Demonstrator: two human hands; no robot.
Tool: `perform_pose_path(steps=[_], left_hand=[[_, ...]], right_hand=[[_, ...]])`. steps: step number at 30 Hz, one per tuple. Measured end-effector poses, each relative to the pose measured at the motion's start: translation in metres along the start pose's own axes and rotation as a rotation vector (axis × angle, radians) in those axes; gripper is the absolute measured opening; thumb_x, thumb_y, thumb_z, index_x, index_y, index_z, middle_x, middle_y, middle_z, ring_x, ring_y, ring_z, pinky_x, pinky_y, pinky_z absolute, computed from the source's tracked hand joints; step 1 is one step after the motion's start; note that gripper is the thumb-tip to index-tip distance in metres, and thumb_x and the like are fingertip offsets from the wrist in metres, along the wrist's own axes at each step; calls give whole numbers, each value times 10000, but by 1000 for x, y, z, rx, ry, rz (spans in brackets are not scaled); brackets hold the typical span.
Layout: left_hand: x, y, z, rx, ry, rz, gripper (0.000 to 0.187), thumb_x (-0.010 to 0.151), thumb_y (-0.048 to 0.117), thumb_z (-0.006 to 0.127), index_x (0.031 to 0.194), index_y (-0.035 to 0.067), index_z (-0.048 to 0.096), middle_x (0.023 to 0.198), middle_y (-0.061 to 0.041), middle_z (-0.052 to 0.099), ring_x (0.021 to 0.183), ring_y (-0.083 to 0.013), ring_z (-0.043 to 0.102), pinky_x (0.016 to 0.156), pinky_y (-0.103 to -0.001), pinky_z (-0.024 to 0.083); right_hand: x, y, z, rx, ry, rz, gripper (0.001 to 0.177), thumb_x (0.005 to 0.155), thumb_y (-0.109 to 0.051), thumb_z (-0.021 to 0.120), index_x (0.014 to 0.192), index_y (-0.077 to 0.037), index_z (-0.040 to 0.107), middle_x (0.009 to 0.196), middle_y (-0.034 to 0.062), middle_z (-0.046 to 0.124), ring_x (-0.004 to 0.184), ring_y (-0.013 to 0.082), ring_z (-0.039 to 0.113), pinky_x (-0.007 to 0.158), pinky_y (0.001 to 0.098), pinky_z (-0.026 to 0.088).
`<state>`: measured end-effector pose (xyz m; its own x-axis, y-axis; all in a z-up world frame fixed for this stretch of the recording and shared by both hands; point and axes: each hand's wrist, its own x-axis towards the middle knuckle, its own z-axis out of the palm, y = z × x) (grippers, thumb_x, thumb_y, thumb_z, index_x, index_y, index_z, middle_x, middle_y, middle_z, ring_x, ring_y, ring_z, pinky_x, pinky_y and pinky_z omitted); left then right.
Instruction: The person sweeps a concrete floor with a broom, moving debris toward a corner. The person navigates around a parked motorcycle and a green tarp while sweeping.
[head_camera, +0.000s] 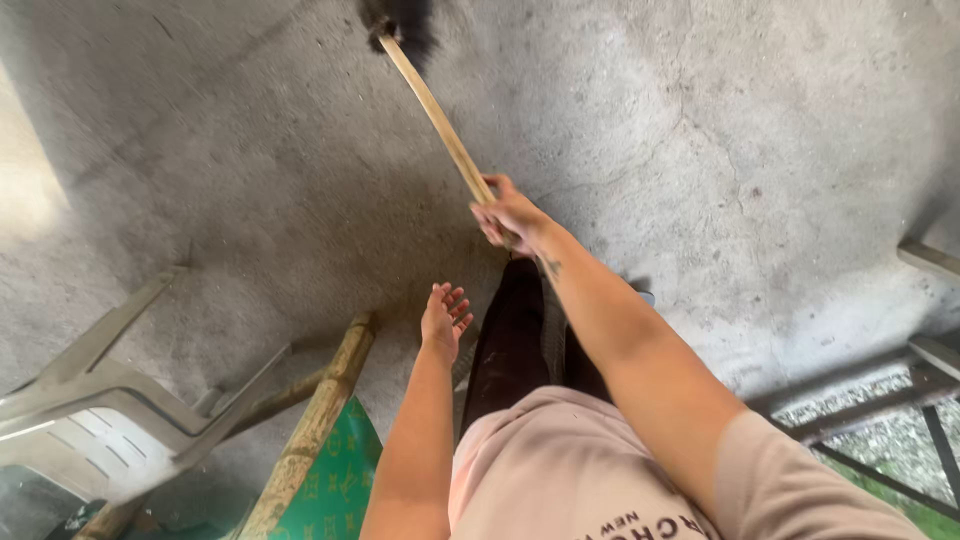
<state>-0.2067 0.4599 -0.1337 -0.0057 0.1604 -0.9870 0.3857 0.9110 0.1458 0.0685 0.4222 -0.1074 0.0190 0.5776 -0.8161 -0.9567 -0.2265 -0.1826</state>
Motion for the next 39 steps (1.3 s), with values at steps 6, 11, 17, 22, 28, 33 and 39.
perform_pose_path(steps=[6,11,17,22,28,33,39], left_hand=[[1,8,32,47,-90,27,508,985,487,521,1353,140,563,1183,-24,656,1023,-201,592,880,-429,469],[8,-11,66,65,-155,13,519,982,511,502,1352,151,559,1172,-13,662,1038,-207,610,881,-426,496],[-7,-6,80,12,-349,-72,564,1010,555,481,1364,131,592,1127,-84,564,977,-257,536,832,-462,477],[-40,7,127,142,-350,-27,453,972,507,517,1261,163,569,1218,21,603,1111,-201,540,969,-462,443],[-32,-43,217,290,-458,-29,412,1025,395,658,1141,4,601,916,-146,663,756,-282,675,637,-412,572],[-76,-114,292,564,-534,-95,316,983,290,663,1160,55,548,927,-126,686,736,-260,704,610,-400,598],[-152,-143,373,1193,-736,-245,489,980,317,588,1417,181,413,1241,-42,663,1064,-199,662,888,-404,566]], right_hand=[[-123,63,0,2,77,-121,682,924,-72,619,1469,-286,269,646,51,499,394,162,481,321,320,395],[-170,149,20,-4,399,27,704,919,-48,665,1452,-267,262,839,50,559,598,144,541,472,304,476],[-71,85,-39,212,54,157,509,986,-318,527,1397,-52,386,853,134,636,536,151,559,398,236,458],[-123,26,-55,-114,-14,118,457,987,-236,561,1412,-245,395,730,33,546,451,96,458,337,236,368],[-250,22,-87,-176,45,-74,460,1030,-247,551,1456,-221,378,730,26,535,469,100,494,381,276,433],[-323,24,-147,-181,325,-29,537,981,-235,574,1463,-271,341,738,32,555,475,138,530,393,304,452],[-407,67,-243,145,624,-37,574,934,-196,623,1457,-245,390,717,36,510,468,132,468,378,296,400]])
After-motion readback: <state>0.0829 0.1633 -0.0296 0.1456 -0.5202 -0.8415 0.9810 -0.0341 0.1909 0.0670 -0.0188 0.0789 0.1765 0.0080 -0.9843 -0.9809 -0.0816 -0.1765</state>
